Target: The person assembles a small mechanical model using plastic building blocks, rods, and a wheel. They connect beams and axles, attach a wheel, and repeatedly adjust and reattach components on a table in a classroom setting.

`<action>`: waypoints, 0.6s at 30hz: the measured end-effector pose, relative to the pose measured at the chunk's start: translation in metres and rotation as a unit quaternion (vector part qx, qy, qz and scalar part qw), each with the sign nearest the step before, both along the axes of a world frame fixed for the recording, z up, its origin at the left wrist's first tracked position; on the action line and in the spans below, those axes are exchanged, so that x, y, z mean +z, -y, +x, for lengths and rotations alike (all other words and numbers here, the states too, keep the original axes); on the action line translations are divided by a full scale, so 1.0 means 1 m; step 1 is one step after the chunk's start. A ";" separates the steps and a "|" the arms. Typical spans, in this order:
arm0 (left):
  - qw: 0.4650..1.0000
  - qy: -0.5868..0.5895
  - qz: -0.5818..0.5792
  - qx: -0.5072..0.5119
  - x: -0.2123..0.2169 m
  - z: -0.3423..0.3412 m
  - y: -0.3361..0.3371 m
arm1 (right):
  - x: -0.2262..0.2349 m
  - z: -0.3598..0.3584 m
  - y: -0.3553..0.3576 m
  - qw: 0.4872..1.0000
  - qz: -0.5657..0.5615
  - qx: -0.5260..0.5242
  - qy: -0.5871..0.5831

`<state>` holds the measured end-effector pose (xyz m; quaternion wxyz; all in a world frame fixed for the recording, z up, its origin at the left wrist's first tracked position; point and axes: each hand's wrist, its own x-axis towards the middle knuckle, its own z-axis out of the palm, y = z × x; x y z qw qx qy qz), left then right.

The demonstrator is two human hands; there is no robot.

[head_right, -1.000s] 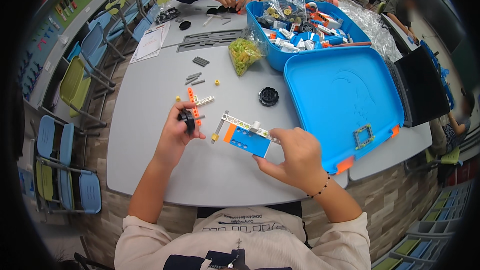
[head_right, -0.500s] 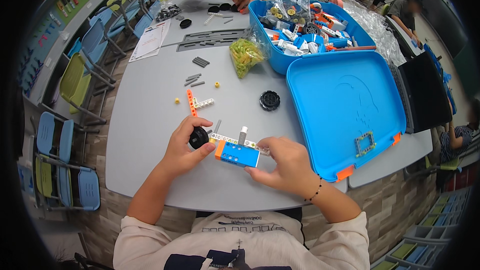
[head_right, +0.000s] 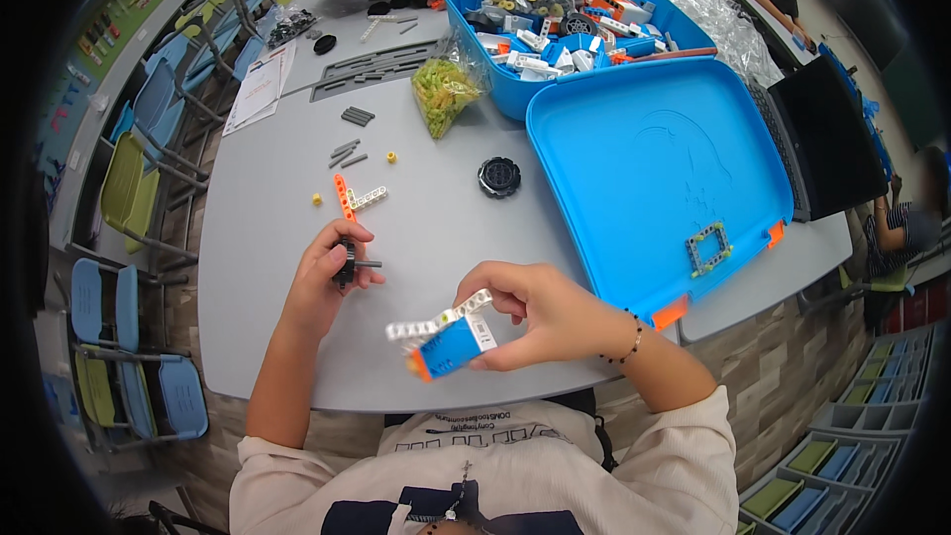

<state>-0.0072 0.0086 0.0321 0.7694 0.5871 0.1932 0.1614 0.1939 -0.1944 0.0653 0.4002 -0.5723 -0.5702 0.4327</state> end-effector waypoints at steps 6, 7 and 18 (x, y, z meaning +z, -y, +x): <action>0.961 -0.035 -0.190 -0.196 -0.008 0.008 0.026 | -0.002 -0.007 -0.013 0.959 -0.087 -0.004 -0.270; 0.959 0.000 -0.190 -0.211 -0.010 0.011 0.030 | -0.005 -0.011 -0.018 0.936 -0.107 -0.039 -0.333; 0.983 -0.022 -0.183 -0.026 -0.018 0.012 0.020 | -0.047 -0.027 -0.045 0.760 -0.128 -0.225 -0.596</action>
